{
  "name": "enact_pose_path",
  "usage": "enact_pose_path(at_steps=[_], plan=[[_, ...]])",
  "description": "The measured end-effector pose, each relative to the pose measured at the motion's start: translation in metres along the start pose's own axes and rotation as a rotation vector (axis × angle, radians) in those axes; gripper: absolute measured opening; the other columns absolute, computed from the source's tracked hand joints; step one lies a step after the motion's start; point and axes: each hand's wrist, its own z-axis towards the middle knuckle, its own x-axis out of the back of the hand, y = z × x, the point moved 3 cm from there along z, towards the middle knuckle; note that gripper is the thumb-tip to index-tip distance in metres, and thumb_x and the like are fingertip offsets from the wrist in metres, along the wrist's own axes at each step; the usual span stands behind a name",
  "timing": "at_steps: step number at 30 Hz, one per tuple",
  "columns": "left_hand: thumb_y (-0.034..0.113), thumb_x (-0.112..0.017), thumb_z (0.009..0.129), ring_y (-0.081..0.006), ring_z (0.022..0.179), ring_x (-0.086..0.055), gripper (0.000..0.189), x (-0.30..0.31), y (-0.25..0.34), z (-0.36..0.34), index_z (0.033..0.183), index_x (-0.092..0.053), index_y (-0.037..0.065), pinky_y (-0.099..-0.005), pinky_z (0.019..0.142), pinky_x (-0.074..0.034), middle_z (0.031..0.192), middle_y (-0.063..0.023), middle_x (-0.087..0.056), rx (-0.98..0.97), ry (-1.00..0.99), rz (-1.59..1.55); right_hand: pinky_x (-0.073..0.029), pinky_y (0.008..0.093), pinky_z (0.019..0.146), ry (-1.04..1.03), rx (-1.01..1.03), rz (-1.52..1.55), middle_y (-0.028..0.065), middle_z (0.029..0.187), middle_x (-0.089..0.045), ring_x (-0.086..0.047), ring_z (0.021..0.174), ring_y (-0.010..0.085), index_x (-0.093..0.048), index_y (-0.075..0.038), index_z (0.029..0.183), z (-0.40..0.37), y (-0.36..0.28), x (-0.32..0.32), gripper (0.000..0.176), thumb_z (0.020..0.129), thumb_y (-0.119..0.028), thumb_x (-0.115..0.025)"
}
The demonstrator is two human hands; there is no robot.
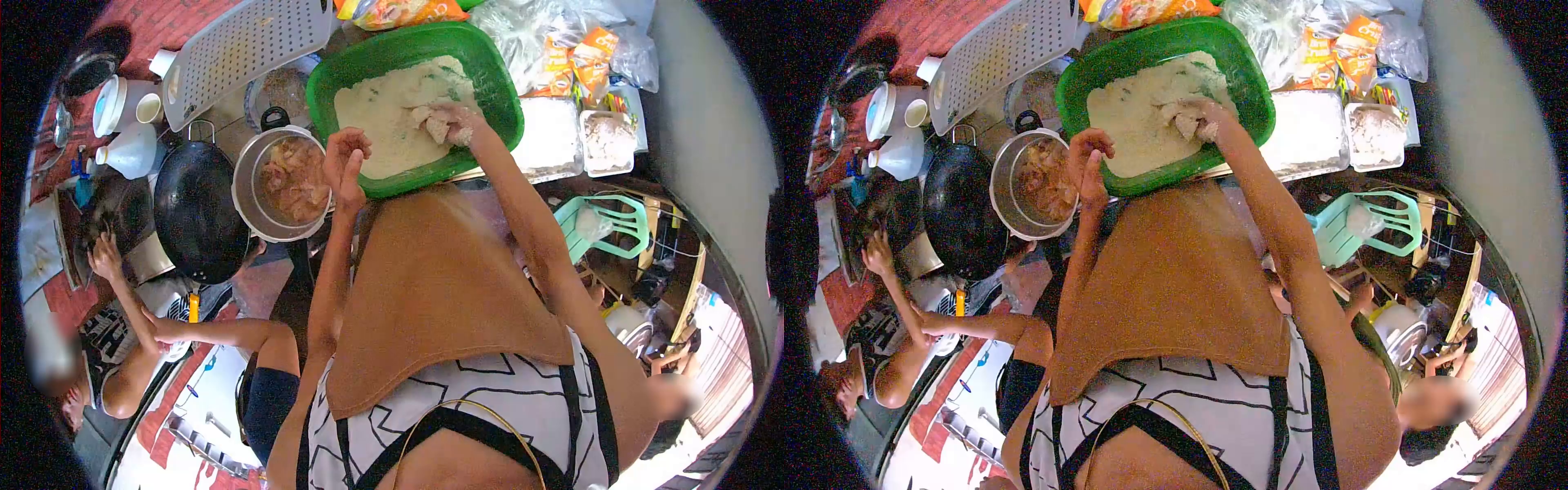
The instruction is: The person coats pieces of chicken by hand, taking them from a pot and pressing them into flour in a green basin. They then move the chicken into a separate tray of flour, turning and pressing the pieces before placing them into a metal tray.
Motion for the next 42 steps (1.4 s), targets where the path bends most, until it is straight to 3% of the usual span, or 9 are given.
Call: enact_pose_path(at_steps=[9,12,18,23,29,33,36,38,42], plan=[[0.023,-0.056,0.092,-0.0171,0.079,-0.056,0.035,-0.001,-0.002,0.001,0.116,-0.055,-0.002,-0.0303,0.072,-0.046,0.093,-0.011,-0.061,-0.045,0.065,0.037,-0.06,0.0396,0.081,-0.049,0.153,0.018,0.0156,0.106,-0.067,-0.069,0.087,0.0251,-0.059,0.001,0.122,-0.003,-0.017,0.0,0.03,0.095,-0.013,-0.058],[0.021,-0.057,0.091,-0.016,0.081,-0.055,0.034,-0.002,0.001,-0.001,0.116,-0.055,-0.001,-0.0295,0.073,-0.045,0.094,-0.0098,-0.06,-0.038,0.071,0.023,-0.058,0.0371,0.076,-0.122,0.427,-0.383,0.0118,0.1,-0.07,-0.069,0.085,0.0232,-0.064,0.001,0.116,-0.05,-0.042,-0.054,0.028,0.091,-0.013,-0.065],[0.02,-0.057,0.091,-0.0158,0.081,-0.055,0.032,0.002,-0.004,-0.002,0.116,-0.055,-0.001,-0.0299,0.074,-0.046,0.094,-0.0095,-0.061,-0.016,0.096,0.069,-0.055,0.0339,0.071,0.308,0.725,-1.284,0.0085,0.096,-0.073,-0.07,0.082,0.0172,-0.07,0.0,0.107,-0.045,-0.078,-0.083,0.036,0.088,-0.029,-0.073],[0.02,-0.056,0.092,-0.0172,0.08,-0.057,0.032,0.0,-0.002,-0.002,0.115,-0.056,-0.002,-0.0308,0.074,-0.047,0.093,-0.0106,-0.062,-0.037,0.094,0.054,-0.052,0.0446,0.081,0.357,1.057,-2.105,0.0184,0.092,-0.07,-0.069,0.089,0.0345,-0.07,-0.007,0.108,-0.011,-0.057,-0.085,0.031,0.081,-0.022,-0.071],[0.021,-0.057,0.091,-0.0138,0.082,-0.054,0.033,0.001,-0.002,-0.002,0.116,-0.056,-0.002,-0.028,0.074,-0.044,0.095,-0.007,-0.06,-0.029,0.094,0.013,-0.05,0.0514,0.088,-0.19,0.635,-2.019,0.0231,0.1,-0.067,-0.062,0.099,0.0419,-0.066,-0.004,0.107,-0.03,0.019,-0.063,0.032,0.08,-0.022,-0.069],[0.023,-0.059,0.092,-0.0137,0.083,-0.054,0.034,0.0,-0.002,-0.003,0.115,-0.056,-0.002,-0.0277,0.074,-0.045,0.095,-0.0073,-0.06,-0.008,0.104,0.013,-0.05,0.0513,0.088,-0.123,0.557,-1.973,0.0226,0.101,-0.067,-0.063,0.1,0.0424,-0.065,-0.003,0.106,-0.046,0.002,-0.046,0.031,0.079,-0.017,-0.069],[0.024,-0.059,0.092,-0.0138,0.083,-0.054,0.035,0.001,-0.004,-0.003,0.115,-0.057,-0.002,-0.0276,0.074,-0.045,0.095,-0.0074,-0.06,-0.007,0.102,0.024,-0.05,0.0517,0.088,0.139,0.717,-2.047,0.0233,0.101,-0.067,-0.063,0.098,0.0427,-0.066,-0.001,0.106,-0.05,-0.025,-0.028,0.034,0.078,-0.021,-0.07],[0.024,-0.059,0.092,-0.0139,0.083,-0.055,0.035,0.001,-0.004,-0.003,0.115,-0.057,-0.002,-0.0275,0.074,-0.045,0.095,-0.0074,-0.06,-0.01,0.1,0.035,-0.052,0.0474,0.081,0.379,0.384,-2.125,0.0259,0.099,-0.067,-0.065,0.092,0.0433,-0.067,0.001,0.102,-0.044,-0.032,-0.014,0.031,0.079,-0.021,-0.067],[0.024,-0.059,0.092,-0.0138,0.082,-0.055,0.035,0.0,0.0,-0.002,0.116,-0.057,-0.002,-0.0276,0.073,-0.045,0.094,-0.0071,-0.06,-0.004,0.102,0.03,-0.052,0.0492,0.077,0.01,0.377,-2.334,0.0275,0.095,-0.066,-0.064,0.088,0.0459,-0.066,0.003,0.1,-0.028,-0.003,-0.019,0.036,0.081,-0.027,-0.065]])
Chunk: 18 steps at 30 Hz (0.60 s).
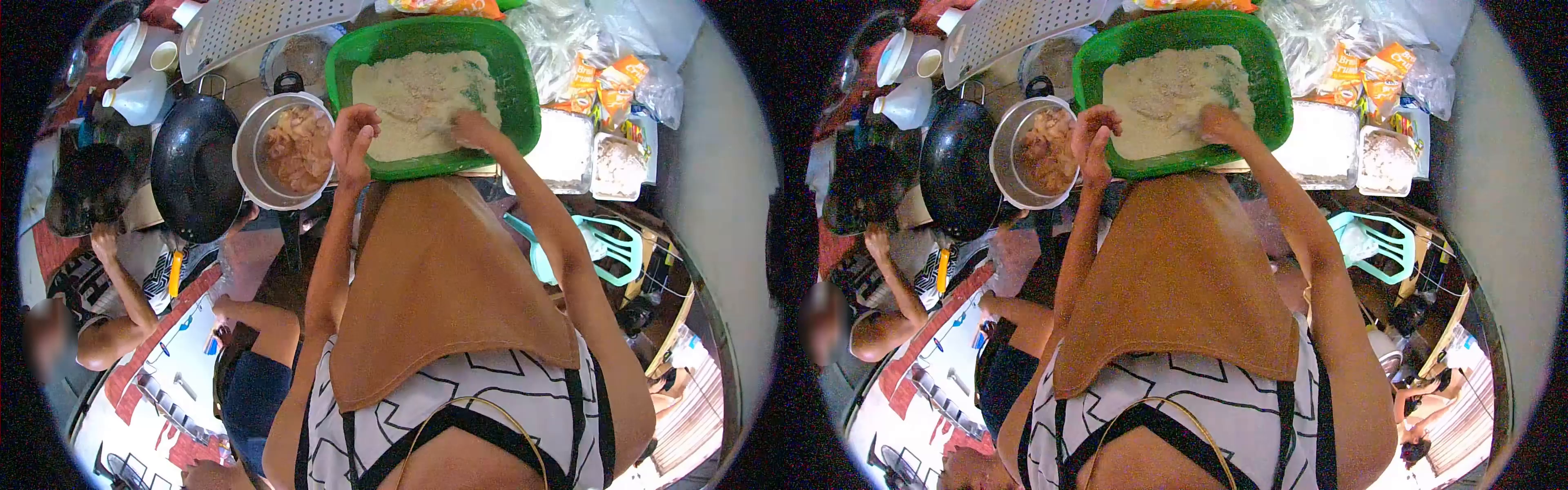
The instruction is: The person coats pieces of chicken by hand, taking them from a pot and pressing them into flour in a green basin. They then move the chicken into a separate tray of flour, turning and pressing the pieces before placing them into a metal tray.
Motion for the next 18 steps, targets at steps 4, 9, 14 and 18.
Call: enact_pose_path(at_steps=[4,9,14,18], plan=[[0.024,-0.058,0.093,-0.0176,0.081,-0.057,0.036,0.0,-0.003,0.0,0.116,-0.056,-0.004,-0.0308,0.074,-0.047,0.094,-0.0105,-0.061,-0.032,0.007,0.025,-0.054,0.0445,0.079,-0.106,0.042,0.46,0.0204,0.107,-0.069,-0.069,0.094,0.0318,-0.067,0.001,0.112,0.003,-0.084,0.024,0.059,0.091,-0.054,-0.059],[0.024,-0.057,0.092,-0.0179,0.08,-0.056,0.036,0.002,-0.005,-0.002,0.116,-0.056,-0.004,-0.0315,0.073,-0.046,0.092,-0.0105,-0.06,-0.049,0.016,0.047,-0.054,0.037,0.074,-0.36,-0.144,1.357,0.0052,0.1,-0.067,-0.064,0.088,0.0186,-0.065,-0.007,0.106,0.073,-0.104,-0.074,0.048,0.093,-0.053,-0.057],[0.025,-0.056,0.091,-0.0179,0.079,-0.056,0.037,-0.003,0.003,-0.001,0.116,-0.056,-0.003,-0.0311,0.073,-0.046,0.09,-0.0105,-0.06,-0.072,0.022,0.048,-0.054,0.0395,0.07,-0.483,-0.127,1.872,0.0035,0.095,-0.067,-0.065,0.086,0.019,-0.065,-0.012,0.106,0.11,-0.104,-0.119,0.047,0.096,-0.055,-0.05],[0.027,-0.057,0.091,-0.0175,0.079,-0.056,0.038,-0.002,0.002,-0.002,0.115,-0.056,-0.002,-0.0306,0.072,-0.046,0.09,-0.0103,-0.059,-0.048,0.056,0.052,-0.054,0.037,0.081,-0.406,-0.1,2.014,0.0051,0.105,-0.067,-0.066,0.092,0.0203,-0.062,-0.009,0.115,0.072,-0.086,-0.049,0.046,0.097,-0.05,-0.05]])
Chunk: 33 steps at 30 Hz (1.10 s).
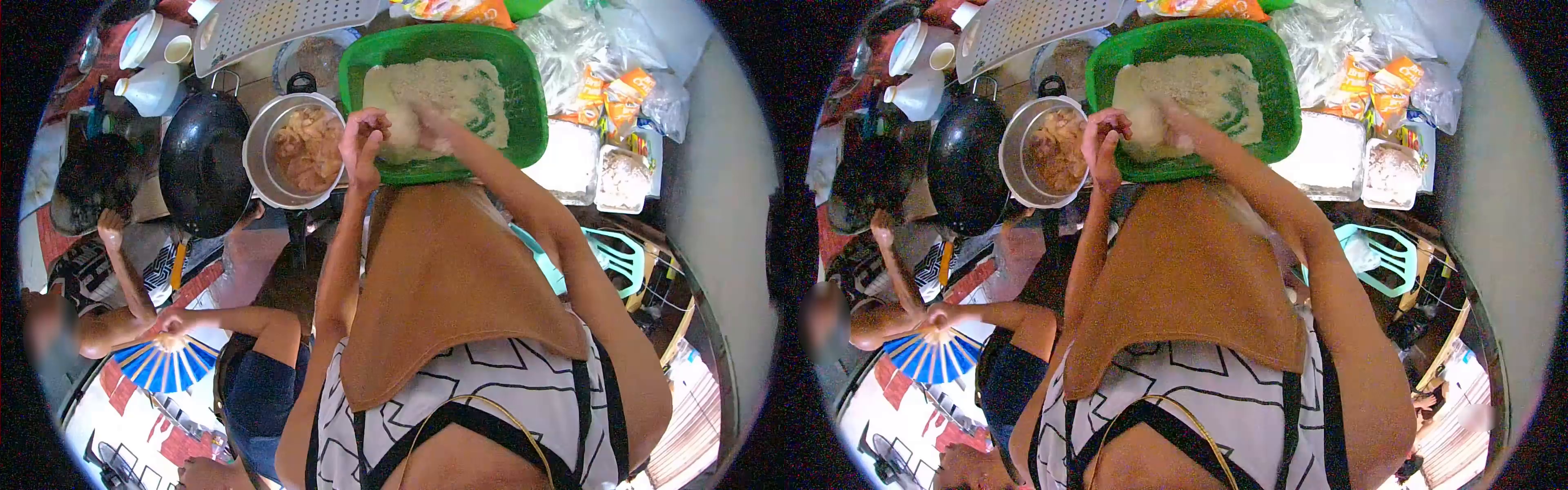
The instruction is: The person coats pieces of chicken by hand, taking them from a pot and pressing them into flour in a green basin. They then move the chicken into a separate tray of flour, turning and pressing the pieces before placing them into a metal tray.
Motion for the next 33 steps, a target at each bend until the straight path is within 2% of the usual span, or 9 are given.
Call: enact_pose_path(at_steps=[3,5,11,13,17,20,26,30,33], plan=[[0.027,-0.057,0.091,-0.0174,0.079,-0.056,0.037,-0.001,-0.003,-0.001,0.115,-0.056,-0.002,-0.0304,0.071,-0.046,0.09,-0.0103,-0.059,-0.01,-0.002,-0.01,-0.052,0.0386,0.092,0.379,0.192,-0.501,0.013,0.115,-0.068,-0.067,0.101,0.0275,-0.056,-0.004,0.129,-0.083,-0.073,-0.031,0.052,0.098,-0.046,-0.052],[0.027,-0.057,0.091,-0.0173,0.079,-0.056,0.037,0.0,-0.003,0.0,0.115,-0.056,-0.002,-0.0303,0.071,-0.046,0.09,-0.0103,-0.059,-0.02,-0.014,0.003,-0.052,0.0435,0.09,0.551,0.317,-1.7,0.0218,0.117,-0.064,-0.065,0.104,0.0355,-0.055,-0.003,0.131,-0.062,-0.097,0.051,0.052,0.097,-0.042,-0.053],[0.025,-0.057,0.091,-0.0176,0.079,-0.056,0.036,0.001,-0.006,0.0,0.115,-0.056,-0.002,-0.0309,0.071,-0.046,0.092,-0.0105,-0.06,-0.004,-0.03,-0.026,-0.049,0.0484,0.086,0.407,-0.138,-1.993,0.0276,0.116,-0.058,-0.059,0.103,0.0443,-0.061,0.001,0.117,-0.103,-0.093,0.065,0.045,0.094,-0.037,-0.051],[0.024,-0.057,0.091,-0.0179,0.078,-0.056,0.035,0.001,-0.005,0.001,0.115,-0.056,-0.002,-0.031,0.071,-0.046,0.091,-0.0103,-0.06,0.0,-0.026,-0.008,-0.049,0.0474,0.086,0.106,0.087,-2.173,0.0274,0.113,-0.058,-0.06,0.101,0.0407,-0.059,0.006,0.112,-0.078,-0.057,0.075,0.057,0.094,-0.047,-0.053],[0.024,-0.057,0.091,-0.018,0.08,-0.056,0.036,0.002,-0.008,0.0,0.115,-0.055,-0.002,-0.0312,0.071,-0.047,0.095,-0.0115,-0.06,-0.008,-0.044,-0.024,-0.049,0.0418,0.083,0.278,0.058,-0.607,0.0063,0.105,-0.063,-0.06,0.09,0.0262,-0.062,-0.01,0.121,-0.074,-0.011,-0.033,0.042,0.099,-0.044,-0.05],[0.023,-0.057,0.091,-0.0191,0.083,-0.057,0.035,0.002,-0.008,0.0,0.115,-0.055,-0.002,-0.0323,0.071,-0.048,0.1,-0.0127,-0.059,-0.049,-0.049,-0.028,-0.051,0.0422,0.08,0.306,-0.256,-0.129,0.0099,0.115,-0.063,-0.062,0.095,0.0264,-0.059,-0.006,0.124,-0.011,0.016,-0.026,0.047,0.099,-0.045,-0.049],[0.024,-0.058,0.091,-0.0222,0.087,-0.058,0.033,0.0,-0.006,0.0,0.114,-0.054,0.0,-0.0347,0.07,-0.05,0.102,-0.0128,-0.057,-0.097,0.048,-0.015,-0.054,0.0443,0.081,0.146,0.059,0.601,0.0124,0.113,-0.061,-0.063,0.099,0.0274,-0.052,-0.007,0.129,0.009,-0.009,-0.05,0.054,0.099,-0.051,-0.047],[0.024,-0.058,0.091,-0.0226,0.084,-0.058,0.035,-0.001,-0.007,-0.001,0.116,-0.054,0.0,-0.0346,0.07,-0.049,0.1,-0.0141,-0.059,-0.061,0.036,-0.048,-0.055,0.0444,0.071,0.465,0.305,0.149,0.0099,0.092,-0.064,-0.064,0.075,0.0275,-0.063,-0.006,0.113,-0.01,-0.032,-0.003,0.045,0.095,-0.045,-0.051],[0.027,-0.06,0.091,-0.0226,0.081,-0.058,0.039,0.004,-0.014,0.001,0.117,-0.054,-0.001,-0.0337,0.069,-0.049,0.099,-0.0147,-0.059,-0.074,0.013,-0.041,-0.054,0.051,0.076,0.622,0.45,-1.188,0.0212,0.096,-0.066,-0.066,0.075,0.0361,-0.065,-0.002,0.108,-0.051,-0.072,0.028,0.04,0.093,-0.037,-0.054]])
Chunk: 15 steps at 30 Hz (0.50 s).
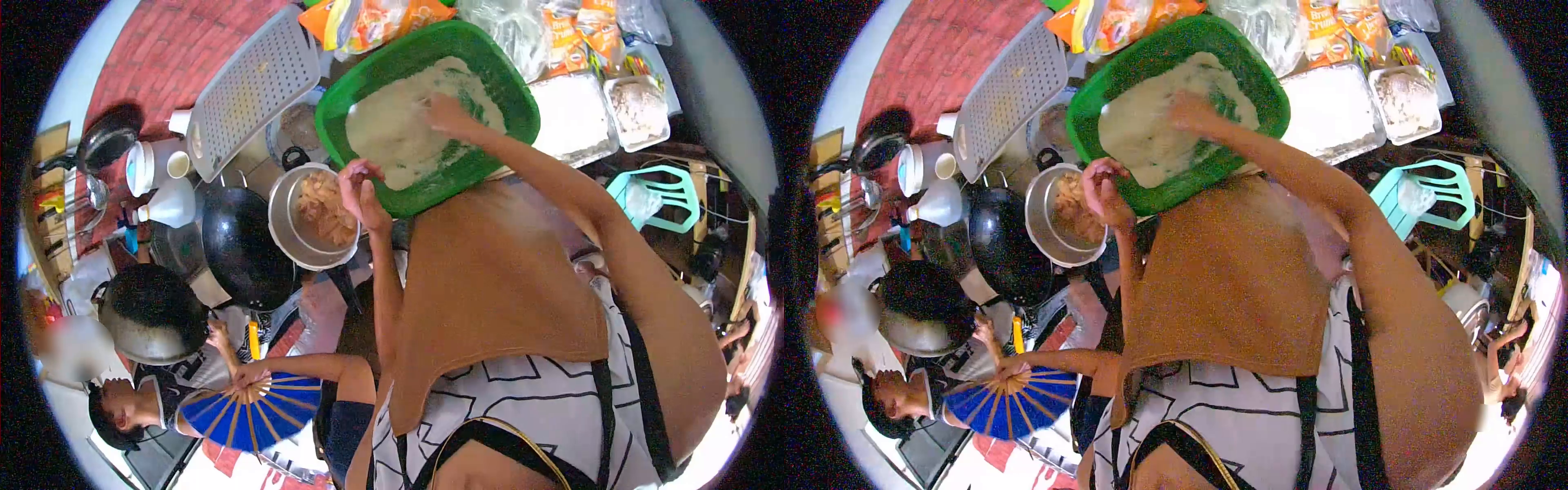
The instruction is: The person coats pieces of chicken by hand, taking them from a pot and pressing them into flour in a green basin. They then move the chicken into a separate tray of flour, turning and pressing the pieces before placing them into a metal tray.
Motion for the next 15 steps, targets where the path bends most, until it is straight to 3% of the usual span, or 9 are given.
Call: enact_pose_path(at_steps=[1,2,4,5,7,8,10,12,15], plan=[[0.03,-0.061,0.09,-0.0225,0.079,-0.058,0.042,-0.003,0.006,0.002,0.117,-0.054,-0.001,-0.0333,0.068,-0.048,0.096,-0.0147,-0.059,0.0,-0.009,0.053,-0.054,0.0533,0.076,0.127,0.074,-0.311,0.0243,0.097,-0.066,-0.066,0.075,0.0393,-0.065,-0.001,0.109,0.001,0.003,0.015,0.038,0.093,-0.034,-0.055],[0.03,-0.061,0.09,-0.0225,0.079,-0.058,0.042,-0.003,0.007,0.002,0.117,-0.054,-0.001,-0.0333,0.068,-0.048,0.096,-0.0147,-0.059,-0.005,-0.007,0.06,-0.054,0.0533,0.076,0.124,0.082,-0.307,0.0243,0.097,-0.066,-0.066,0.075,0.0393,-0.065,-0.001,0.109,0.004,0.009,0.022,0.038,0.093,-0.034,-0.055],[0.023,-0.059,0.09,-0.0198,0.087,-0.059,0.038,0.0,0.003,-0.001,0.117,-0.054,-0.003,-0.0325,0.073,-0.049,0.102,-0.013,-0.06,0.063,-0.008,-0.03,-0.051,0.0561,0.084,0.295,0.206,-0.542,0.0282,0.107,-0.064,-0.065,0.092,0.0428,-0.065,0.002,0.107,0.006,0.014,0.033,0.037,0.092,-0.03,-0.055],[0.024,-0.06,0.091,-0.0199,0.088,-0.058,0.038,0.002,0.002,-0.002,0.117,-0.054,-0.003,-0.0326,0.074,-0.049,0.105,-0.013,-0.059,0.074,-0.025,-0.035,-0.051,0.0561,0.084,0.291,0.208,-0.539,0.0282,0.107,-0.064,-0.065,0.092,0.0428,-0.065,0.002,0.107,0.01,0.018,0.024,0.037,0.092,-0.03,-0.055],[0.024,-0.06,0.091,-0.0199,0.088,-0.058,0.037,0.0,0.003,-0.001,0.117,-0.054,-0.002,-0.0327,0.074,-0.049,0.105,-0.0129,-0.059,0.065,-0.015,-0.033,-0.043,0.0562,0.101,0.282,0.486,-0.716,0.029,0.129,-0.056,-0.053,0.122,0.0441,-0.06,0.001,0.121,0.024,0.013,-0.003,0.047,0.092,-0.036,-0.056],[0.024,-0.06,0.091,-0.0198,0.088,-0.058,0.037,0.0,0.003,-0.001,0.116,-0.055,-0.002,-0.0329,0.074,-0.049,0.104,-0.0129,-0.059,0.059,-0.004,-0.031,-0.043,0.0562,0.101,0.276,0.499,-0.716,0.029,0.129,-0.056,-0.053,0.122,0.0441,-0.06,0.001,0.121,0.029,0.004,-0.011,0.047,0.092,-0.036,-0.056],[0.028,-0.06,0.091,-0.0204,0.085,-0.058,0.038,-0.001,0.001,0.0,0.115,-0.054,-0.001,-0.0328,0.071,-0.049,0.103,-0.0137,-0.059,0.028,0.013,-0.015,-0.031,0.0512,0.114,0.058,0.706,-0.601,0.0226,0.153,-0.034,-0.034,0.139,0.0441,-0.037,-0.009,0.148,0.027,-0.023,-0.031,0.072,0.09,-0.046,-0.058],[0.031,-0.061,0.091,-0.0211,0.082,-0.058,0.04,-0.002,0.001,0.0,0.114,-0.054,-0.001,-0.0326,0.069,-0.049,0.102,-0.0145,-0.06,-0.004,0.037,0.001,-0.029,0.0526,0.115,0.005,0.701,-0.687,0.0222,0.153,-0.034,-0.033,0.139,0.0442,-0.036,-0.009,0.149,0.006,-0.049,-0.026,0.073,0.09,-0.048,-0.057],[0.024,-0.06,0.091,-0.0202,0.088,-0.058,0.033,-0.002,0.006,-0.002,0.113,-0.054,-0.001,-0.0339,0.072,-0.05,0.108,-0.0133,-0.059,0.052,0.023,0.017,-0.025,0.054,0.116,-0.032,0.713,-0.771,0.0216,0.153,-0.034,-0.031,0.141,0.0439,-0.036,-0.009,0.149,0.013,-0.045,-0.032,0.075,0.09,-0.05,-0.057]])
